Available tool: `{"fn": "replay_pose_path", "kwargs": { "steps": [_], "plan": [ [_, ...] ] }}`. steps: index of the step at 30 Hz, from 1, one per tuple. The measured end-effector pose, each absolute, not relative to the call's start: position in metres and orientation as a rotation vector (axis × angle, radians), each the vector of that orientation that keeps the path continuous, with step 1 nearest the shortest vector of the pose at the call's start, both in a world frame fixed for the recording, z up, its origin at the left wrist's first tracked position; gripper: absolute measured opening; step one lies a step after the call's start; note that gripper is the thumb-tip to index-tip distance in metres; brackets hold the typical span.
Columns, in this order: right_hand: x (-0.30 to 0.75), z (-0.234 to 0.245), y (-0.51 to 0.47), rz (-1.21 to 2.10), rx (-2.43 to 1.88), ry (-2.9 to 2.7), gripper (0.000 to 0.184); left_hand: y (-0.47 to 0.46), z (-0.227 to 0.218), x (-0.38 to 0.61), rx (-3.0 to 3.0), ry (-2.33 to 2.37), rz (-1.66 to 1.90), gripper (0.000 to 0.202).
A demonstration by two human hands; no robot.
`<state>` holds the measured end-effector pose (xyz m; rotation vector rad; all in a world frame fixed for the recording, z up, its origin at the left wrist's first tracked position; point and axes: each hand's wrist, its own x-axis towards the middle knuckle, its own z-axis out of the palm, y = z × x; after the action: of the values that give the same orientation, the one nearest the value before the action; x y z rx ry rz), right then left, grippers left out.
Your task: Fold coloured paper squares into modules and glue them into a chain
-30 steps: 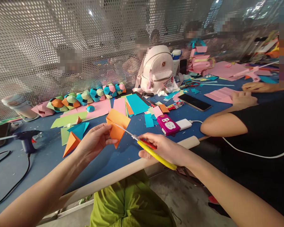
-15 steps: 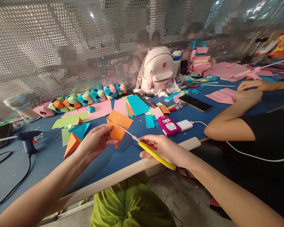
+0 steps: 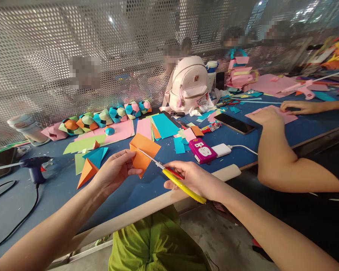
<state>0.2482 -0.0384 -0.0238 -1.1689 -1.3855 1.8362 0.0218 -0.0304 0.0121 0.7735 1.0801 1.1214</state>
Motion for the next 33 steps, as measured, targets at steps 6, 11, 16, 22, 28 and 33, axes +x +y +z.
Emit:
{"fn": "replay_pose_path", "kwargs": {
  "steps": [6,11,16,22,28,33],
  "plan": [
    [0.247,-0.025,-0.035,1.839,-1.105,-1.432,0.044,-0.032,0.012,0.024,0.777,1.077,1.093,0.013],
    [0.242,-0.018,-0.036,1.797,-1.118,-1.495,0.049,-0.034,0.012,0.025,0.776,1.069,1.075,0.014],
    [0.241,-0.016,-0.038,1.794,-1.122,-1.517,0.048,-0.034,0.012,0.025,0.771,1.085,1.061,0.014],
    [0.242,-0.028,-0.034,1.755,-1.015,-1.543,0.045,-0.033,0.012,0.027,0.766,1.093,1.061,0.013],
    [0.243,-0.026,-0.035,1.806,-1.012,-1.53,0.042,-0.034,0.012,0.026,0.737,1.072,1.032,0.012],
    [0.242,-0.026,-0.035,1.808,-0.999,-1.542,0.042,-0.036,0.013,0.025,0.694,1.037,0.975,0.009]
  ]
}}
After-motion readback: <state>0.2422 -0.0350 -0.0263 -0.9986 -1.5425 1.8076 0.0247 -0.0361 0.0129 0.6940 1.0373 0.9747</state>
